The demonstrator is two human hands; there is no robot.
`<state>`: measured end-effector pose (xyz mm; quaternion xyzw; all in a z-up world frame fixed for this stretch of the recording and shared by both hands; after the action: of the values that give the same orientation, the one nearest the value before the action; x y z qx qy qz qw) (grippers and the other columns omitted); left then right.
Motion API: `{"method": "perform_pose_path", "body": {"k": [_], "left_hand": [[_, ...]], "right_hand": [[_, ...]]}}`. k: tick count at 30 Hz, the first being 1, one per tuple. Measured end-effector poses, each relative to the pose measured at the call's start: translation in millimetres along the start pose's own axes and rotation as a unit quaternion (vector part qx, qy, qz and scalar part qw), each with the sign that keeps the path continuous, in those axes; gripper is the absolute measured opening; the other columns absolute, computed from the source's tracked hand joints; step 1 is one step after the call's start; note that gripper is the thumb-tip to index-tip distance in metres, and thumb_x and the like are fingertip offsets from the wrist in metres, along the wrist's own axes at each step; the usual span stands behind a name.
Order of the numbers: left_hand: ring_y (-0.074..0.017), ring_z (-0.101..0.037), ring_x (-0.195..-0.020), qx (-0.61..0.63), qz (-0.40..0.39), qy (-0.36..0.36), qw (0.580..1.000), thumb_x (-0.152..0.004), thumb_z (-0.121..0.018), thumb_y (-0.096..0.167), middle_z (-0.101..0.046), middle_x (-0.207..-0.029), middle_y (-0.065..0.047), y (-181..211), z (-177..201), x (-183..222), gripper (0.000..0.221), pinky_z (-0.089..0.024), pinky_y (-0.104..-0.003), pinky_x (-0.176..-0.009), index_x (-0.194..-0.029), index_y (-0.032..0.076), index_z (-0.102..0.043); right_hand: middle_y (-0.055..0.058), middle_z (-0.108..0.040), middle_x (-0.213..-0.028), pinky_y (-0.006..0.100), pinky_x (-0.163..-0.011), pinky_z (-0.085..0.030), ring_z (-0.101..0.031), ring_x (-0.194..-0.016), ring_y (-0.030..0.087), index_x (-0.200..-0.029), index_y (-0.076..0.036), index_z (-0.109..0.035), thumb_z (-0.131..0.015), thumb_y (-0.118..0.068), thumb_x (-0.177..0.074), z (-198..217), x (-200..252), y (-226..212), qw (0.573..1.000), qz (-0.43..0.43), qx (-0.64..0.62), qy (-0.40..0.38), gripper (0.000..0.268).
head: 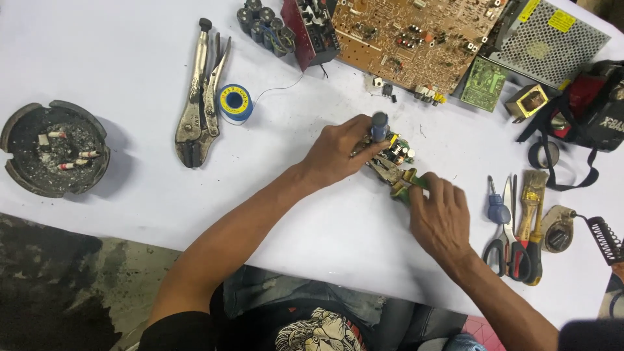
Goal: Disassembling small components from a circuit board using pliers and a probe on a workbench.
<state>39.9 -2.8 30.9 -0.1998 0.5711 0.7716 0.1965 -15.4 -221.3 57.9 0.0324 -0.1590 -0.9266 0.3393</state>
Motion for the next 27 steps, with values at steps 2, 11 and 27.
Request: {"method": "perform_pose_path", "body": {"k": [2, 11, 27], "left_hand": [[-0.0262, -0.071, -0.054, -0.005, -0.008, -0.002, 1.000, -0.099, -0.073, 0.019, -0.074, -0.091, -0.016, 3, 2, -1, 0.021, -0.062, -0.037, -0.050, -0.110, 0.004, -0.062], [-0.0269, -0.070, -0.054, 0.007, -0.006, 0.009, 1.000, -0.097, -0.075, 0.018, -0.072, -0.088, -0.013, 17, 9, -8, 0.021, -0.060, -0.035, -0.047, -0.108, 0.005, -0.061], [-0.0263, -0.074, -0.063, -0.040, -0.038, 0.030, 0.998, -0.098, -0.073, 0.016, -0.070, -0.091, -0.008, 24, 4, 0, 0.020, -0.063, -0.035, -0.053, -0.114, 0.007, -0.063]], "right_hand": [[0.009, -0.047, -0.118, 0.044, -0.096, -0.050, -0.064, -0.113, 0.031, -0.101, -0.014, -0.058, -0.060, -0.003, -0.093, 10, -2, 3, 0.999, 0.010, 0.021, 0.032, 0.013], [0.006, -0.046, -0.116, 0.041, -0.092, -0.050, -0.064, -0.110, 0.026, -0.098, -0.016, -0.057, -0.060, -0.007, -0.096, 13, -10, 9, 0.996, 0.048, 0.072, 0.027, 0.009], [0.011, -0.047, -0.131, 0.051, -0.105, -0.045, -0.061, -0.120, 0.036, -0.117, -0.014, -0.066, -0.064, -0.008, -0.093, -1, 25, 16, 0.987, -0.062, -0.108, 0.102, 0.024]]}}
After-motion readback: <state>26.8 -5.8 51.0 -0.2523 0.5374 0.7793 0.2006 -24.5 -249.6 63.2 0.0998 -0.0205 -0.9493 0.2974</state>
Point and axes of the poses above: each hand's wrist, its own x-axis away from the middle knuckle, its own z-axis out of the back of the hand, y = z × x, the point moved 5 cm from there along -x, towards the middle knuckle
